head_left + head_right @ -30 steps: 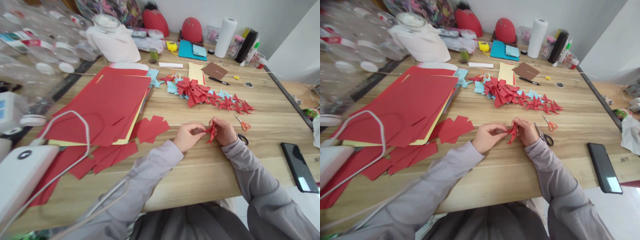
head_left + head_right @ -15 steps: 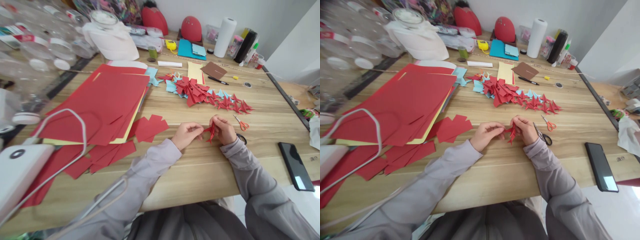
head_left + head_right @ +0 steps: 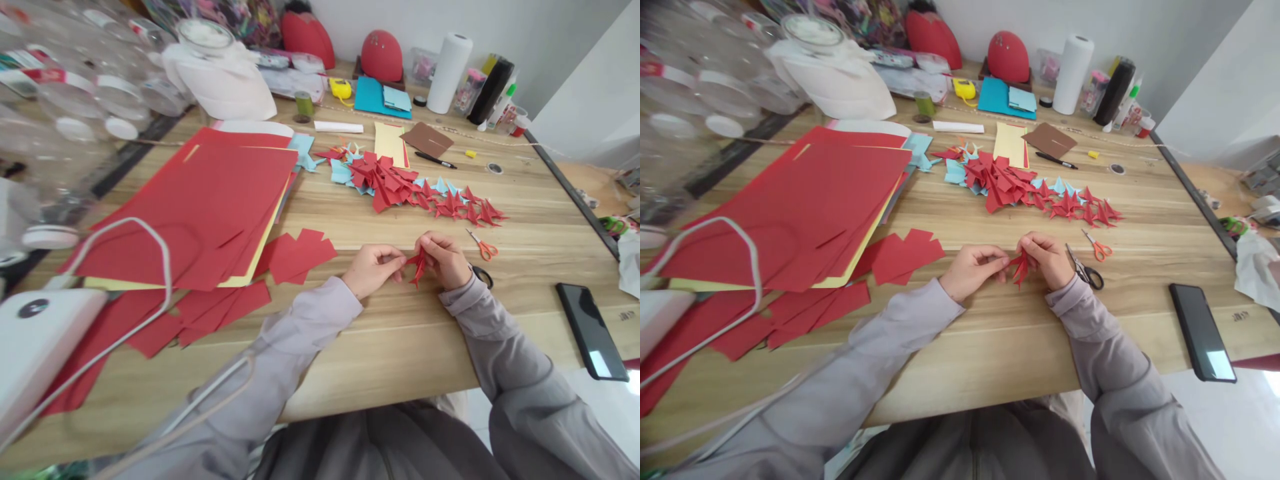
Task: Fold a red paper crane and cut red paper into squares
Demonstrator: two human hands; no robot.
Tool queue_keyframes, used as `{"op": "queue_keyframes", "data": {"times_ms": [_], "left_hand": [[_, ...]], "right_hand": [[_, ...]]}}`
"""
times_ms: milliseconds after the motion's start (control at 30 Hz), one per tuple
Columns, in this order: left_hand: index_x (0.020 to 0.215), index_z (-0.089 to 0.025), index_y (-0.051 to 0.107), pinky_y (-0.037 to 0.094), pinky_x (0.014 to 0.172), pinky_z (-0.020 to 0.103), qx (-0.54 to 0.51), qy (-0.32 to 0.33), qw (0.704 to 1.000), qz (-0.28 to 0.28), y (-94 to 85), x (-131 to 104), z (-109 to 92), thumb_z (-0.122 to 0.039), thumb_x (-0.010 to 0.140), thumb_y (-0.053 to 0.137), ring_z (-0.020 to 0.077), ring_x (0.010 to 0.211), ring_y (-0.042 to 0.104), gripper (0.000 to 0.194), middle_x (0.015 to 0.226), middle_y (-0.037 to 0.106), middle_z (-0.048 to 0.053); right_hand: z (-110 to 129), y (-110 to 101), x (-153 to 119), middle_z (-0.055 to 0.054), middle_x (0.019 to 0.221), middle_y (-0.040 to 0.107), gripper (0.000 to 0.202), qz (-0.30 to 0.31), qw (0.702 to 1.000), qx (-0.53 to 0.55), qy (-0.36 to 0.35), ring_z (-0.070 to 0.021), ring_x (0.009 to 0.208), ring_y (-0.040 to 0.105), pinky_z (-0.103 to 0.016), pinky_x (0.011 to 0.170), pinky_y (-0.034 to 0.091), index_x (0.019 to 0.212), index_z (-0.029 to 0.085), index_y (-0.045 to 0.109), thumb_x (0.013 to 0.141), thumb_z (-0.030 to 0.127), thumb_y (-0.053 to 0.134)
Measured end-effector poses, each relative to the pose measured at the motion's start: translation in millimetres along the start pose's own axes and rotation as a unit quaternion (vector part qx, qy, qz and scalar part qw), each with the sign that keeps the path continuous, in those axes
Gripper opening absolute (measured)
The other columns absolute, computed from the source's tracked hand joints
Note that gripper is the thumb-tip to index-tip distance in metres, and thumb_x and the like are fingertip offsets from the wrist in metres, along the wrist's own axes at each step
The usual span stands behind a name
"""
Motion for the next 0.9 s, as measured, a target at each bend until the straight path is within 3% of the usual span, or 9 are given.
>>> {"op": "queue_keyframes", "data": {"times_ms": [167,400,700,900], "left_hand": [[0.069,-0.013,0.061,0.046,0.050,0.023,-0.051,-0.013,0.999,0.012,-0.9,3,6,-0.034,0.067,0.073,0.0096,0.045,0.056,0.024,0.054,0.061,-0.001],[0.066,-0.013,0.061,0.046,0.055,0.025,-0.071,-0.033,0.990,0.116,4.8,4,7,-0.040,0.065,0.075,0.0102,0.051,0.056,0.030,0.059,0.063,0.002],[0.067,-0.016,0.051,0.036,0.047,0.020,-0.041,0.030,0.994,0.098,5.0,2,-4,-0.051,0.072,0.066,0.0073,0.042,0.049,0.038,0.048,0.055,-0.004],[0.070,-0.014,0.057,0.038,0.043,0.021,-0.043,0.009,0.998,0.053,-0.6,3,1,-0.049,0.068,0.071,0.0085,0.041,0.052,0.037,0.050,0.058,-0.002]], "right_hand": [[2,1,-1,0.007,0.043,0.038,0.034,-0.004,1.000,0.008,-0.004,-0.0064,0.040,0.034,-0.021,0.041,0.027,0.066,0.017,0.063,0.078,0.049,0.064],[0,5,-4,0.007,0.041,0.038,0.037,0.014,0.999,0.029,0.035,-0.0063,0.037,0.032,-0.021,0.038,0.024,0.063,0.017,0.061,0.075,0.051,0.065],[5,10,-3,0.008,0.040,0.037,0.039,-0.003,0.996,0.078,0.039,-0.0054,0.035,0.031,-0.020,0.036,0.025,0.062,0.017,0.059,0.070,0.054,0.069],[6,6,-3,0.008,0.040,0.036,0.041,-0.030,0.996,0.071,0.035,-0.0057,0.036,0.032,-0.020,0.037,0.025,0.062,0.018,0.058,0.069,0.056,0.070]]}}
Point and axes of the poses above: each hand's wrist, its own x-axis towards the middle knuckle, its own y-axis out of the palm, z = x × y, the point moved 7 cm from there along x, towards the middle knuckle
